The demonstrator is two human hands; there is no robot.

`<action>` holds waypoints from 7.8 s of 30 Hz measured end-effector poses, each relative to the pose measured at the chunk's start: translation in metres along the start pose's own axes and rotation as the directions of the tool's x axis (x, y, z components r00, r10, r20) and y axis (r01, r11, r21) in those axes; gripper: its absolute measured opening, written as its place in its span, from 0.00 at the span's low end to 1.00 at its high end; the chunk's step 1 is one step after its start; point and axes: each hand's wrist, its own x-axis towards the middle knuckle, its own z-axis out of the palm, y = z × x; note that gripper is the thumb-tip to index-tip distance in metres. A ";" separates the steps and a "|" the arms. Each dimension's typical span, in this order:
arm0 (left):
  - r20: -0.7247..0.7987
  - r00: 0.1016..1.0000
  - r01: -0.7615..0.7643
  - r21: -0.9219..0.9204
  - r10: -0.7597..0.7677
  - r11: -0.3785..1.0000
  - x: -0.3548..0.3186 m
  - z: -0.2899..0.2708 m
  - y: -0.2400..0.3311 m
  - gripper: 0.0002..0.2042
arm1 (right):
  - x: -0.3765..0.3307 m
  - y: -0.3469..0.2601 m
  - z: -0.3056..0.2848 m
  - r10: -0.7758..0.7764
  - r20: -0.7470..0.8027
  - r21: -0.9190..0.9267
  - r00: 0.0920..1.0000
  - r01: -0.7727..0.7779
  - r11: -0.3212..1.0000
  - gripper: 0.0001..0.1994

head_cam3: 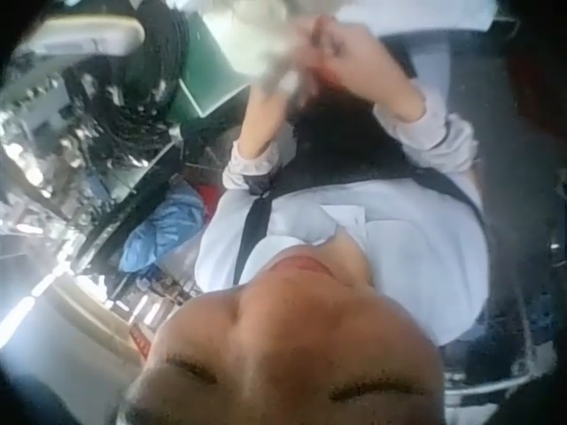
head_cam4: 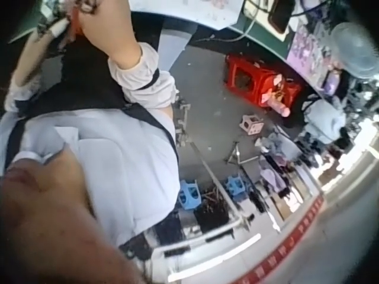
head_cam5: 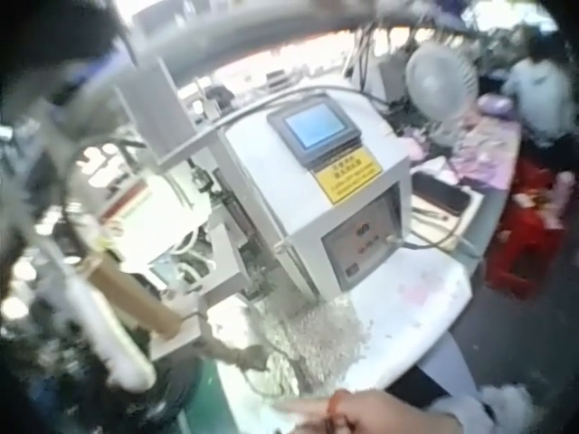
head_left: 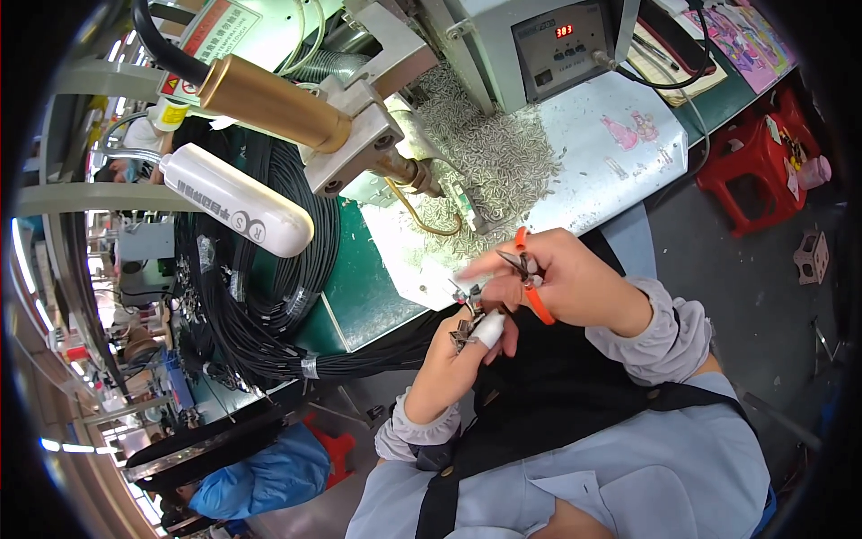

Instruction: The person picks up a bundle of cables, uses shears to trim the ends of the wires, and places the bundle back onto the table. They then pick up another bundle of cables and repeat the process of trimming the wire ends with the shears.

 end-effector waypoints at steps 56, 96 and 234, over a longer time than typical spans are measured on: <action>-0.603 0.748 -0.303 0.062 0.277 0.951 0.010 0.020 -0.008 0.08 | 0.005 0.055 0.005 -0.459 -0.216 -0.428 0.862 0.339 0.838 0.03; -0.346 0.938 -0.050 -0.210 -0.027 0.976 0.065 -0.036 0.027 0.16 | 0.057 0.028 -0.023 -0.362 -0.314 -0.551 0.878 0.142 0.822 0.06; -0.269 0.959 0.003 -0.290 -0.085 0.957 0.065 -0.039 0.026 0.11 | 0.062 0.026 -0.023 -0.278 -0.359 -0.484 0.891 0.077 0.872 0.13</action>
